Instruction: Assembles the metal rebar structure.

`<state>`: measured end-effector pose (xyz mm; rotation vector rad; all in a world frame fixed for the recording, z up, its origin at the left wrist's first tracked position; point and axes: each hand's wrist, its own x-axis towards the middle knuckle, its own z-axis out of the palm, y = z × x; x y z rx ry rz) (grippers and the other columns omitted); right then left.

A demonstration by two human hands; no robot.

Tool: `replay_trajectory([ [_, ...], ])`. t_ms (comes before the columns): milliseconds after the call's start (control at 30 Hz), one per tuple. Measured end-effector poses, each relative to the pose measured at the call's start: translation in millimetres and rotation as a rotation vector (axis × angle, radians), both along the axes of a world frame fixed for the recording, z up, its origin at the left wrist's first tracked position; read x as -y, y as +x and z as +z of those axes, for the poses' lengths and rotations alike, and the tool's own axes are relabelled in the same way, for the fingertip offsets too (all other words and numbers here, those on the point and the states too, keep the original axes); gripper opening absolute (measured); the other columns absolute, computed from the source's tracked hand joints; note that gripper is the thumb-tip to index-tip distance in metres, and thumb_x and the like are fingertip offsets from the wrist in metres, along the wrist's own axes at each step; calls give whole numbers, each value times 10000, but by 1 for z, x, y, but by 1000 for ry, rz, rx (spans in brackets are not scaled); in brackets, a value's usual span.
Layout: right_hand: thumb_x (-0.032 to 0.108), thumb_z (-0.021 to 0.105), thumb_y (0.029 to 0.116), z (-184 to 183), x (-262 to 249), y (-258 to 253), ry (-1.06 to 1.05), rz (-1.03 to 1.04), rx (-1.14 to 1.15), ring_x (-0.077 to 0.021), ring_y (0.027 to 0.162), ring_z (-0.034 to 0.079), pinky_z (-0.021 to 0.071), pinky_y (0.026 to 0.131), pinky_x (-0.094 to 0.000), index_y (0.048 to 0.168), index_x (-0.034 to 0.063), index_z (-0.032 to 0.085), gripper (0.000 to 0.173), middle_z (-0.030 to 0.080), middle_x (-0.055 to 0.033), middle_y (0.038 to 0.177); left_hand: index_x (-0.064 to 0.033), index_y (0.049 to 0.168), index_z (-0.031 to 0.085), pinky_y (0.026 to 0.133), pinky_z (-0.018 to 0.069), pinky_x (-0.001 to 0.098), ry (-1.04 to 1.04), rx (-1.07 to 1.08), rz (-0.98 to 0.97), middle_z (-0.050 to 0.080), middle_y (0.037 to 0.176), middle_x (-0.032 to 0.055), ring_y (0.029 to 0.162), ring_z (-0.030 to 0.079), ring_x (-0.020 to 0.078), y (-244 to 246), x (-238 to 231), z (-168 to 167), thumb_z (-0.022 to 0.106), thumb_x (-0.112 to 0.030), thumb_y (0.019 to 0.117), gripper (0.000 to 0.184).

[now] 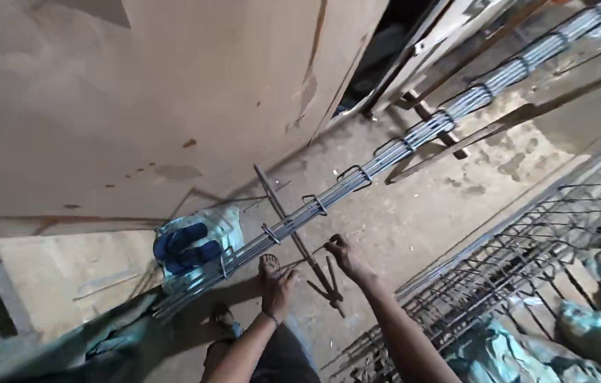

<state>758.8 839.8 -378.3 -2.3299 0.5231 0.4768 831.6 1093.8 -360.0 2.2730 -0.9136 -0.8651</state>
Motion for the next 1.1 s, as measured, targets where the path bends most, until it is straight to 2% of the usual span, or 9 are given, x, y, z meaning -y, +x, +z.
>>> replay_trajectory([
  [100, 115, 481, 1047, -18, -1, 1, 37, -42, -30, -325, 1094, 680, 551, 970, -485, 1172, 108, 743, 291, 624, -192, 1331, -68, 1368, 618, 1008, 547, 439, 150, -148, 2, 649, 1348, 149, 1155, 683, 276, 4, 4, -7, 522, -196, 1055, 352],
  [267, 72, 472, 1029, -19, -15, 11, 71, -16, -184, -368, 1212, 637, 515, 1018, -576, 1262, 143, 702, 335, 565, -151, 1460, -42, 1361, 620, 1023, 546, 430, 119, -153, 66, 663, 1297, 173, 1142, 684, 272, 16, -46, 38, 546, -199, 1040, 364],
  [433, 42, 483, 1025, -4, -27, 22, 71, -104, -211, -363, 1223, 632, 512, 1038, -546, 1380, 159, 637, 404, 543, -171, 1471, 33, 1290, 630, 1035, 529, 438, -25, -232, 195, 703, 1190, 165, 1123, 679, 252, 49, -130, 75, 427, -114, 1069, 334],
  [533, 27, 508, 1011, 27, -40, 22, 22, -256, -191, -369, 1235, 623, 512, 1043, -532, 1421, 161, 602, 442, 549, -190, 1452, 4, 1195, 655, 717, 527, 254, -124, -389, 307, 718, 1018, 46, 758, 619, 68, 71, -165, 94, 382, -99, 1049, 326],
  [600, 72, 523, 1020, 57, -58, 20, -5, -398, -117, -359, 1230, 624, 509, 1050, -520, 1392, 134, 618, 389, 582, -200, 1407, 18, 1164, 630, 599, 495, 217, -253, -547, 421, 693, 966, 41, 632, 560, 52, 85, -178, 109, 386, -80, 1047, 289],
  [767, 215, 523, 1050, 138, -162, 21, -12, -734, 193, -224, 1017, 684, 554, 938, -415, 1278, 103, 692, 306, 701, -125, 1158, -37, 1210, 598, 703, 559, 269, -459, -920, 674, 689, 1082, 72, 811, 648, 129, 112, -189, 164, 395, -91, 1096, 239],
  [933, 126, 544, 1043, 203, -312, 40, 413, -813, 502, -161, 800, 723, 631, 763, -355, 1235, -16, 673, 272, 739, -102, 998, -19, 1184, 620, 736, 547, 257, -592, -842, 594, 701, 1086, 72, 831, 641, 121, 131, -206, 180, 434, -81, 1086, 219],
  [1000, 153, 541, 1051, 212, -356, 47, 455, -759, 558, -149, 882, 725, 626, 794, -345, 1256, 17, 680, 283, 737, -89, 1084, -5, 1166, 626, 721, 537, 243, -632, -774, 520, 715, 1089, 78, 818, 642, 113, 134, -213, 183, 442, -72, 1079, 215],
  [1100, 253, 587, 1041, 223, -399, 55, 206, -546, 482, -196, 1135, 662, 563, 968, -379, 1329, 123, 680, 329, 661, -97, 1310, 9, 1158, 638, 720, 542, 248, -650, -701, 452, 718, 1078, 86, 807, 645, 118, 133, -225, 185, 456, -63, 1073, 213],
])
